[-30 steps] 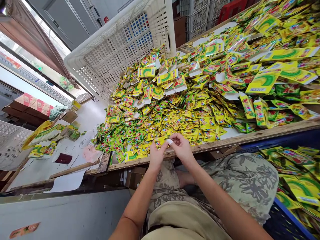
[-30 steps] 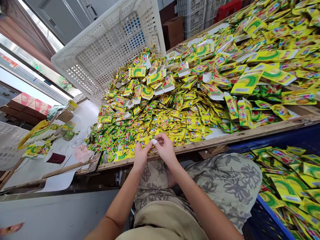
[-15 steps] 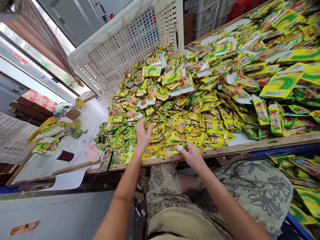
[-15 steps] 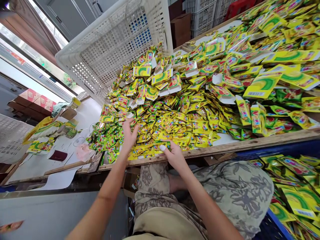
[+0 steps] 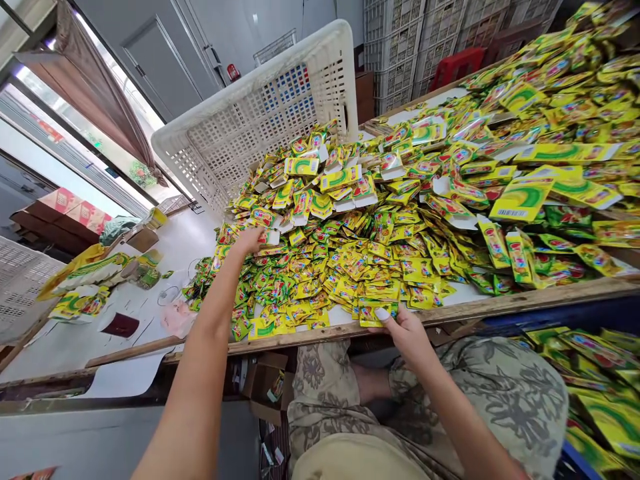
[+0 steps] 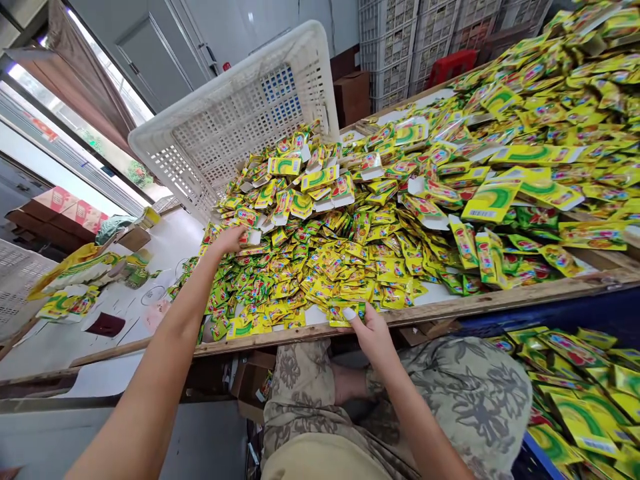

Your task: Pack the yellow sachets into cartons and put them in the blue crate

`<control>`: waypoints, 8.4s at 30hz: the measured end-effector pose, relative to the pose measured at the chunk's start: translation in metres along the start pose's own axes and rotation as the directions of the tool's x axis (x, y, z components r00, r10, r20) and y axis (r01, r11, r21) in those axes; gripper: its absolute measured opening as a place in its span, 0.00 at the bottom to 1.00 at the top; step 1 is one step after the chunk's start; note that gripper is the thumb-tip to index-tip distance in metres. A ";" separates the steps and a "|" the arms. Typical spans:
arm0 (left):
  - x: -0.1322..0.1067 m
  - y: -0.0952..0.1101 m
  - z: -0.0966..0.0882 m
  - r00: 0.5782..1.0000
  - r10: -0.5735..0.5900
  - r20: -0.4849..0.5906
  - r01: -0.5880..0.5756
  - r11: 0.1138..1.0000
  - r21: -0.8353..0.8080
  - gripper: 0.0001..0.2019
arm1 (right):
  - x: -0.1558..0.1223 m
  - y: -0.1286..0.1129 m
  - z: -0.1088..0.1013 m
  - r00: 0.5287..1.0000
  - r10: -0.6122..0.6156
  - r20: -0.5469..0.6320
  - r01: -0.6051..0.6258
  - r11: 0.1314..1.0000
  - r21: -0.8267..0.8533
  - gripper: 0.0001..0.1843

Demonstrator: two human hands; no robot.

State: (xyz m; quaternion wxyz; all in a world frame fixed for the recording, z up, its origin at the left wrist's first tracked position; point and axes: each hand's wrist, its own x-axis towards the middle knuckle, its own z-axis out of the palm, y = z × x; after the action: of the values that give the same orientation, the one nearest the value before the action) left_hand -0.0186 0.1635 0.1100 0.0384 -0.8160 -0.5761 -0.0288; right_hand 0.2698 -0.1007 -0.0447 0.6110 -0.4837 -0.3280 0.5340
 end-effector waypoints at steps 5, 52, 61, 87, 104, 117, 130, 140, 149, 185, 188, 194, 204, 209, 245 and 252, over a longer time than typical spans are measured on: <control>-0.065 0.054 -0.005 0.985 0.124 -0.122 -0.145 0.972 -0.184 0.32 | 0.003 -0.005 -0.006 0.991 -0.014 -0.133 0.020 0.999 0.047 0.29; -0.170 0.176 0.128 0.999 -0.010 -0.041 -0.037 0.260 -0.965 0.18 | 0.062 -0.065 0.044 0.782 -0.190 0.594 0.623 0.249 -0.741 0.15; -0.168 0.174 0.130 0.997 0.061 0.052 0.054 -0.033 -0.998 0.22 | 0.083 -0.066 0.042 0.728 -0.190 0.659 0.668 0.416 -0.618 0.12; -0.166 0.170 0.141 0.997 0.060 0.052 0.053 -0.022 -0.998 0.24 | 0.061 -0.081 0.061 0.698 0.115 0.706 0.715 -0.062 -0.697 0.13; -0.164 0.173 0.137 0.996 -0.026 0.081 0.081 0.002 -0.997 0.24 | 0.069 -0.077 0.048 0.655 0.156 0.739 0.657 0.367 -0.659 0.13; -0.156 0.171 0.128 0.987 -0.022 0.159 0.151 -0.214 -0.965 0.28 | 0.076 -0.031 0.044 0.828 0.374 0.417 -0.244 0.911 -0.333 0.08; -0.157 0.154 0.109 0.975 -0.136 -0.174 -0.134 0.262 -0.956 0.08 | 0.066 -0.029 0.026 0.691 -0.329 0.643 0.683 0.589 -0.432 0.07; -0.163 0.153 0.107 0.986 -0.121 -0.118 -0.079 0.292 -0.953 0.11 | 0.059 -0.019 0.037 0.791 -0.266 0.550 0.567 0.657 -0.497 0.06; -0.156 0.154 0.103 0.979 -0.173 -0.110 -0.060 0.269 -0.961 0.10 | 0.062 -0.025 0.041 0.887 -0.170 0.430 0.388 0.780 -0.491 0.08; -0.172 0.122 0.105 0.847 -0.356 -0.394 -0.132 0.578 -0.805 0.14 | 0.005 -0.015 -0.025 0.959 -0.193 0.206 0.185 0.981 0.058 0.20; -0.170 0.124 0.103 0.852 -0.291 -0.436 -0.146 0.667 -0.730 0.12 | 0.023 -0.009 0.021 0.873 -0.223 0.433 0.330 0.925 -0.187 0.12; -0.149 0.070 0.092 0.756 -0.448 -0.476 0.189 0.847 -0.497 0.18 | 0.057 -0.012 0.078 0.791 -0.228 0.568 0.612 0.332 -0.718 0.21; -0.138 0.011 0.068 0.799 -0.509 -0.320 0.389 0.843 -0.370 0.17 | 0.079 -0.013 0.051 0.884 -0.422 0.201 0.467 0.783 -0.410 0.03; -0.161 0.060 0.043 0.751 -0.480 -0.453 0.121 0.775 -0.621 0.19 | 0.056 -0.028 0.051 0.967 -0.219 0.130 0.223 0.975 -0.017 0.13; -0.184 0.186 0.074 0.992 -0.108 0.064 0.078 0.129 -0.989 0.20 | 0.016 -0.038 0.044 0.876 -0.363 0.318 0.477 0.753 -0.454 0.05; -0.183 0.183 0.071 0.996 -0.050 0.077 0.088 0.258 -0.962 0.13 | 0.012 -0.042 0.043 0.845 -0.353 0.402 0.530 0.663 -0.530 0.06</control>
State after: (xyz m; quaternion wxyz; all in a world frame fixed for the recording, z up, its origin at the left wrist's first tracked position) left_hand 0.0928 -0.0627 0.0168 -0.4756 -0.6458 -0.4752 -0.3619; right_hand 0.2471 -0.0771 0.0070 0.4784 -0.4861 -0.6720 0.2885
